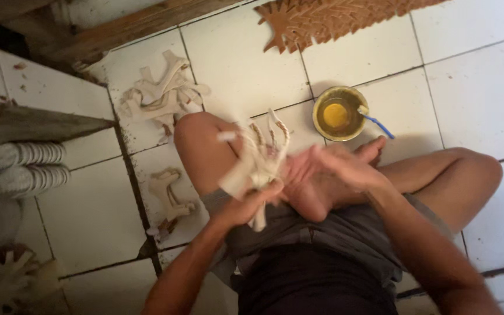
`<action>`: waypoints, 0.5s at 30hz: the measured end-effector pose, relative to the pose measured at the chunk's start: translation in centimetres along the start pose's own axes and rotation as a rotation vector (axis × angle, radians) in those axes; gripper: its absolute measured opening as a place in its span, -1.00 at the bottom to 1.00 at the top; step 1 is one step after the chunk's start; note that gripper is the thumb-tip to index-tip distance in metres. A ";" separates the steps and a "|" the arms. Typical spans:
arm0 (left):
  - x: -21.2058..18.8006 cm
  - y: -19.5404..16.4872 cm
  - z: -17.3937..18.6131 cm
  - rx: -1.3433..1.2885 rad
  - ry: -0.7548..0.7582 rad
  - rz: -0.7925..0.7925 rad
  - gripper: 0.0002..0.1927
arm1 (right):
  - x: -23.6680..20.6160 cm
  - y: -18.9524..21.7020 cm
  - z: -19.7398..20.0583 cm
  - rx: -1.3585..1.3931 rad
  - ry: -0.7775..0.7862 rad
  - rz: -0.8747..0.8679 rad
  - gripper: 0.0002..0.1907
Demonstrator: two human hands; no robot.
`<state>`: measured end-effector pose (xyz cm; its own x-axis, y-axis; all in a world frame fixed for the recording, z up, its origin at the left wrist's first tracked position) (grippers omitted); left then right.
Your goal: The person sits on the floor and uses a small brush to apply yellow paint to the edges of white, hand-shaped craft pieces. They repeatedly dip the brush into a small bowl of paint and carefully coat the edges of each piece before placing them on a nearby shelf.
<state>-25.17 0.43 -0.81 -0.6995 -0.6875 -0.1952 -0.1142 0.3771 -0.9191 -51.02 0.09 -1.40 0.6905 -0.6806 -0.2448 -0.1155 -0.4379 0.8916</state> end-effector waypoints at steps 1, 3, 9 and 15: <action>0.0 0.6 -0.5 -0.362 0.030 0.113 -0.83 | 0.1 -0.1 0.2 0.014 -0.027 0.033 -0.07; -0.1 1.2 -1.2 -0.564 0.163 0.020 -0.87 | 0.5 -0.7 0.1 0.053 -0.080 0.099 -0.15; 1.2 2.9 -2.4 -0.781 0.494 -0.105 -0.77 | 2.2 -3.9 -3.1 0.193 -0.082 -0.177 -0.45; 2.0 4.0 -0.6 -0.920 0.345 0.161 -0.49 | 3.9 -1.9 -2.5 0.231 -0.221 -0.111 -0.57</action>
Point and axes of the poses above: each hand's wrist, its own x-axis towards the middle knuckle, its own z-axis out of the back of the hand, y = z × x, the point moved 1 cm from there along x, towards the middle knuckle, and after that the axes turned 4 degrees about y, right-handed, at the moved point
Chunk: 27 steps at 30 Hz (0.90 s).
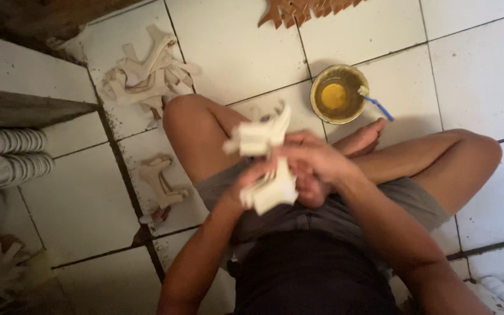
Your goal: The person sits on the floor and uses a small brush to apply yellow paint to the edges of white, hand-shaped craft pieces. They repeatedly dip the brush into a small bowl of paint and carefully coat the edges of each piece before placing them on a nearby shelf.
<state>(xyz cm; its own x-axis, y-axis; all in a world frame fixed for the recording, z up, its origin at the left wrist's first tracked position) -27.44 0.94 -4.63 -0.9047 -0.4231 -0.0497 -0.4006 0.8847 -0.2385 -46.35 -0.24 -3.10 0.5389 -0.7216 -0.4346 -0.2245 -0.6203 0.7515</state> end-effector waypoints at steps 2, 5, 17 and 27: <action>0.1 -1.0 0.3 0.008 -0.112 -0.030 -0.39 | 0.2 1.4 0.3 0.015 -0.195 0.007 -0.61; -0.3 -3.0 -0.1 0.326 -0.401 -0.186 -0.32 | 0.0 3.9 -0.1 -0.026 -0.310 0.156 -0.63; 0.1 -1.8 -1.3 0.987 -0.729 -0.517 -0.50 | -1.6 5.6 -8.4 -1.097 -0.276 0.639 -0.50; 6.3 -2.9 7.4 0.127 -0.465 -0.131 -0.81 | -11.5 1.9 5.1 -0.721 -0.817 0.469 -0.62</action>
Point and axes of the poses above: each hand's wrist, its own x-axis towards the middle knuckle, its own z-axis out of the back of the hand, y = z × x, the point moved 1 cm from there along x, towards the middle knuckle, and after that the axes turned 4 degrees about y, right-handed, at the moved point
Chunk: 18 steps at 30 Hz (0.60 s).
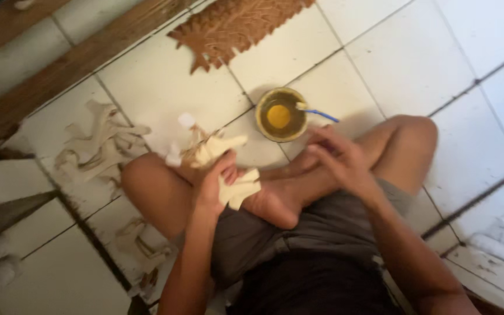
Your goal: The person sits on the floor and uses a small brush to apply yellow paint to the edges of white, hand-shaped craft pieces. They repeatedly dip the brush into a small bowl of paint and carefully coat the edges of each piece before placing them on a nearby shelf.
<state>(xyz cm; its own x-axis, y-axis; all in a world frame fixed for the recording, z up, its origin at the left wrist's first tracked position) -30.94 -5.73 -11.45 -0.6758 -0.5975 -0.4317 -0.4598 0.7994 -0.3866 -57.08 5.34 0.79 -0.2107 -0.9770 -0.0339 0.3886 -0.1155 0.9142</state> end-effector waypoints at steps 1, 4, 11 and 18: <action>1.1 -0.4 0.5 -0.034 -0.042 0.061 -0.84 | -0.1 -1.5 0.3 0.023 -0.024 -0.073 -0.61; 3.5 -2.0 0.9 0.174 -0.095 0.048 -0.83 | 0.0 -5.7 0.0 -0.001 -0.084 -0.167 -0.58; 5.7 -4.9 1.0 0.129 -0.156 0.048 -0.71 | 2.5 -11.5 3.2 -0.695 -0.192 0.005 -0.41; 10.4 -1.7 1.4 0.099 -0.314 -0.006 -0.79 | 6.3 -15.4 4.1 -0.651 -0.032 -0.131 -0.42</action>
Point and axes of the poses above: each hand's wrist, its own x-axis towards the middle knuckle, its own z-axis out of the back of the hand, y = z × x, the point moved 1 cm from there along x, towards the middle knuckle, and after that the axes turned 4 degrees about y, right-handed, at the moved point
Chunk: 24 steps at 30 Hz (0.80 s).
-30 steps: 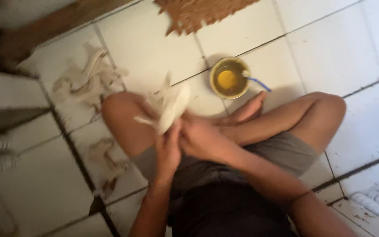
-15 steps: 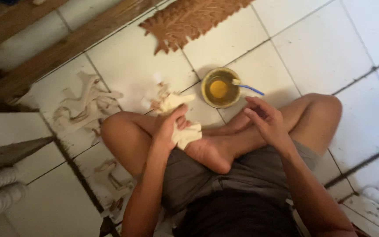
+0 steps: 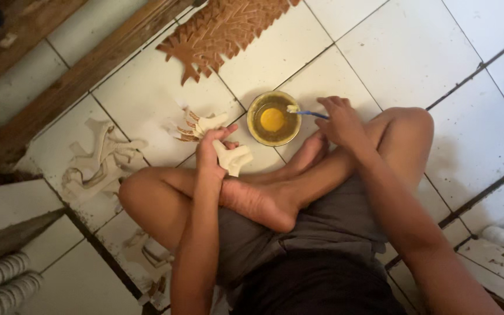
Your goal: The person sits on the floor and uses a small brush to apply yellow paint to the edges of white, hand-shaped craft pieces. They repeatedly dip the brush into a small bowl of paint and carefully coat the edges of each piece before placing them on a nearby shelf.
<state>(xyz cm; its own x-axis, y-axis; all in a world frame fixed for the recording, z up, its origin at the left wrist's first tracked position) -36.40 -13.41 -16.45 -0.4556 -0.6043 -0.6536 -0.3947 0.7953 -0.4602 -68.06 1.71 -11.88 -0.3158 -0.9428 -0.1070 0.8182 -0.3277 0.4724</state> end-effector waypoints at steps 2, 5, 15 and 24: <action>0.8 1.1 -0.5 0.009 -0.001 0.022 -0.78 | 0.7 -0.3 -0.7 0.011 0.045 0.020 -0.54; 0.8 2.8 -1.1 -0.022 0.004 0.030 -0.77 | 1.4 -1.2 -1.7 0.035 0.110 -0.041 -0.74; 4.0 9.2 -5.6 -0.173 0.037 0.032 -0.79 | 3.6 -7.0 -4.0 0.979 0.054 -0.272 -0.85; 13.9 10.1 -15.6 -0.062 0.127 0.129 -0.80 | 3.3 -11.3 5.5 0.885 -0.275 -0.516 -0.70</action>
<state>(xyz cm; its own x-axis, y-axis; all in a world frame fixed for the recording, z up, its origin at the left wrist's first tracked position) -59.19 -14.58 -20.77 -0.6009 -0.5018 -0.6223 -0.3734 0.8645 -0.3366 -80.95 2.63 -12.79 -0.7138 -0.6195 -0.3267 -0.0522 -0.4181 0.9069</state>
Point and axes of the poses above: each hand's wrist, its own x-axis towards the middle knuckle, its own z-axis out of the back of the hand, y = z × x, the point moved 1 cm from there along x, towards the middle knuckle, and after that the axes turned 4 degrees about y, right-handed, at the moved point
